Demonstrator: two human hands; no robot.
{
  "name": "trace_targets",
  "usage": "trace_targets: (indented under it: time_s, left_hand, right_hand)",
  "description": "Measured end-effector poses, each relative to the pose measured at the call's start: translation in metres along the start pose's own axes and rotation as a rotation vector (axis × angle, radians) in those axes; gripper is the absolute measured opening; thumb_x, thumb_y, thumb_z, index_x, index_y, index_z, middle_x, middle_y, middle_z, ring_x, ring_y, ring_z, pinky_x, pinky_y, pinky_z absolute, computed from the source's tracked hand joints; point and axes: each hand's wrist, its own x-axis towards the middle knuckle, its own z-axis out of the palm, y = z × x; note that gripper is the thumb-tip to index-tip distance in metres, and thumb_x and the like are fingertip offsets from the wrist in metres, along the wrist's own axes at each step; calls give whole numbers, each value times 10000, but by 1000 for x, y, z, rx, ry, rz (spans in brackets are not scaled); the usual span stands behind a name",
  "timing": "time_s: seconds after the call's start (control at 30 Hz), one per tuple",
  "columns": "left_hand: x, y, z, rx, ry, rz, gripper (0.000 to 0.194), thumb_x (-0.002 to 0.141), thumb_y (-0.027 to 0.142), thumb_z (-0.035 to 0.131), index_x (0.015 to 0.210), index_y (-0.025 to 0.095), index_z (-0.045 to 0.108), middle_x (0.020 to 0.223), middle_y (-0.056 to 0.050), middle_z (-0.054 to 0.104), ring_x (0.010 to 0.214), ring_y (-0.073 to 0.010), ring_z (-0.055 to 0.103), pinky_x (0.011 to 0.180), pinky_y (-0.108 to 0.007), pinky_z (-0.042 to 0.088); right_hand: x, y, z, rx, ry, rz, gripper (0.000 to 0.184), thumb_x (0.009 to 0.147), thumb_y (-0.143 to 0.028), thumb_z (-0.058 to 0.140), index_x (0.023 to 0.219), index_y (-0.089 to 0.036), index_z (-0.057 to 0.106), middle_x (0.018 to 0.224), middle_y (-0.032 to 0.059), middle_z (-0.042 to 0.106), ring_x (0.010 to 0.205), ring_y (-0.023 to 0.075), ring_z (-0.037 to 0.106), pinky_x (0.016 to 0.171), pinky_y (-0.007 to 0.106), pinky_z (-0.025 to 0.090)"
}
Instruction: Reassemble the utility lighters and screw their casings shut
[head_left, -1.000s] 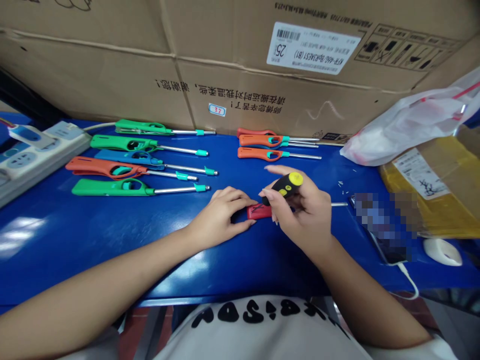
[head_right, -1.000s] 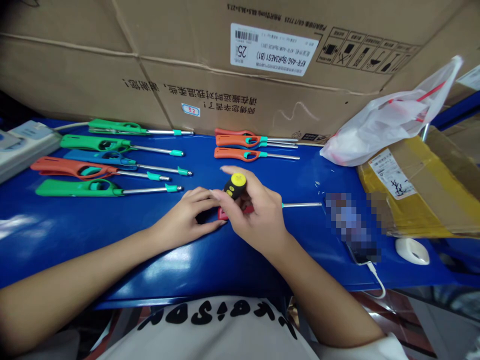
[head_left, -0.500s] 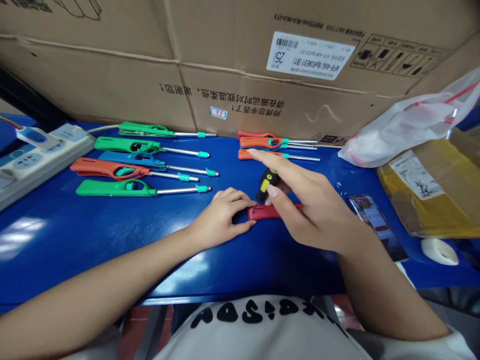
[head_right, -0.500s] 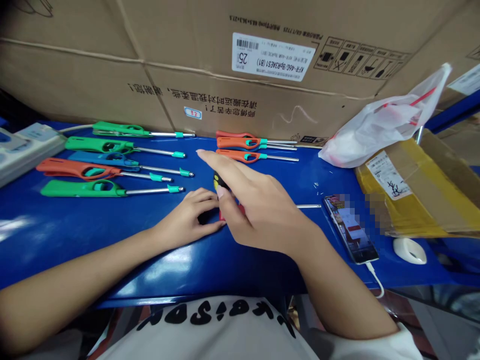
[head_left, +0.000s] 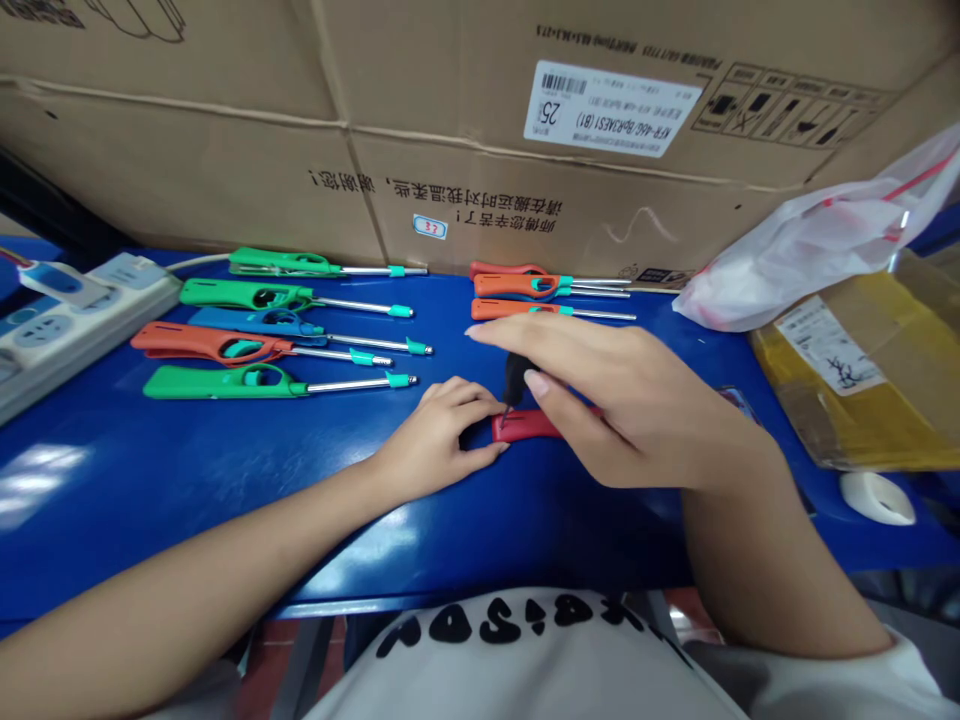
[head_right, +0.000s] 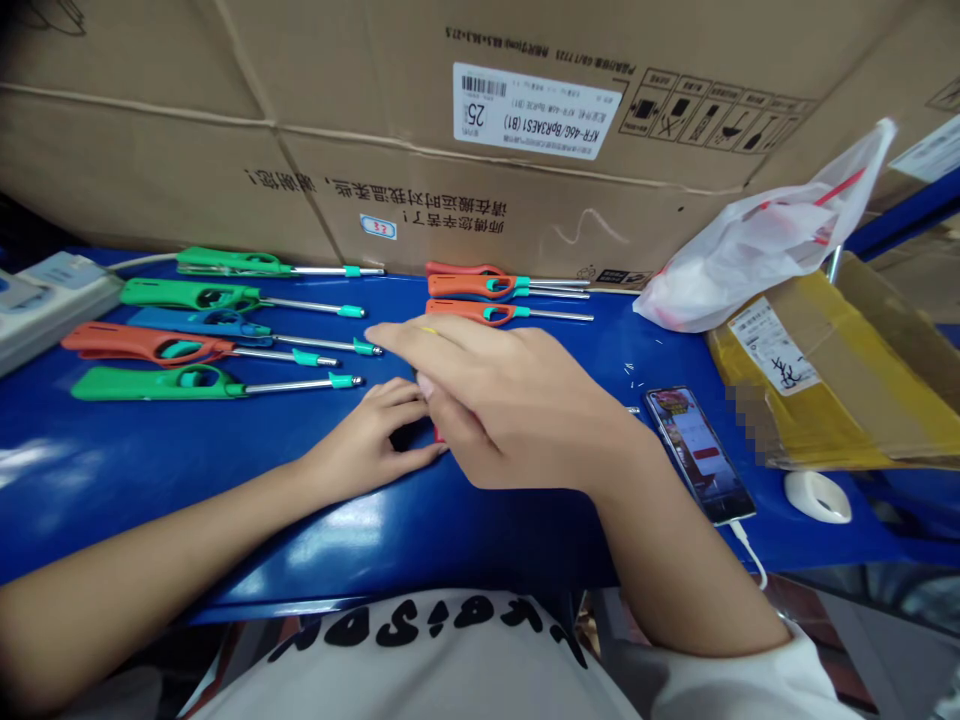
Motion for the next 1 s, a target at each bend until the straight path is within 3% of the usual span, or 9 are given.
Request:
trace_targets:
  time_s: [0.1,0.17,0.27,0.37,0.47,0.57,0.7,0.87,1.0]
  left_hand:
    - [0,0,1,1,8,-5,270,911,353,707,1153,234,689,1209,-75,696,1172,-292,600,1008,-484,462]
    - [0,0,1,-9,9,-12,269,902,337,717,1147,230,687,1201,-73,695,1164,-289,601,1007,-485,465]
    - [0,1,0,-25,11,-19,225,891,316,727,1097,231,695,1174,-58,698,1145,-278,608,1005,-474,467]
    - [1,2,-1,-32,16,-19,210,898,320,718,1083,225,689,1138,-54,703,1113,-272,614,982,-465,472]
    - [1,2,0,-25,10,-11,224,905,331,707,1099,221,678,1093,-55,706,1065,-271,620,941,-461,479]
    - [1,0,1,-36,8,-13,236,909,321,706,1123,227,677,1128,-59,699,1094,-272,615,947,-457,480]
    - [1,-1,0,-13,-5,-4,227,921,318,702,1133,241,682,1176,-61,686,1126,-273,611,971,-455,478]
    - [2,0,-2,48,-45,59,238,950,321,662,1162,215,687,1198,-97,672,1132,-292,599,968,-470,477]
    - [3,0,0,54,-45,48,245,935,302,678,1166,220,693,1173,-92,674,1130,-294,599,967,-474,483]
  right_hand:
    - [0,-2,2,18,-37,3,372,1021,-210,439,1354,-281,587,1208,25,728,1028,175,689,763,270,512]
    - [2,-1,7,-31,24,13,229,1033,-347,505,1158,-255,673,1009,13,756,890,163,698,693,258,479]
    - [5,0,10,-130,99,17,351,1018,-517,515,926,-226,689,777,-2,731,711,153,676,604,261,425]
    - [3,-3,6,-165,62,14,370,1050,-477,441,1151,-217,684,1080,61,772,919,205,719,695,284,483]
    - [0,-5,3,-72,29,-14,433,1058,-328,378,1449,-202,514,1405,102,652,1167,230,670,866,331,524]
    - [-1,-1,12,17,55,-36,367,1048,-342,452,1377,-238,575,1225,39,750,1040,183,713,831,286,520]
    - [0,5,22,-96,205,-1,356,1009,-531,532,983,-222,706,780,-6,748,708,152,687,653,272,459]
    - [-5,4,14,43,127,-20,359,1053,-308,351,1252,-195,628,1271,71,714,1090,198,690,797,300,512]
    - [-5,7,18,38,181,-38,284,1043,-343,488,1226,-213,661,1037,23,776,917,157,722,734,269,497]
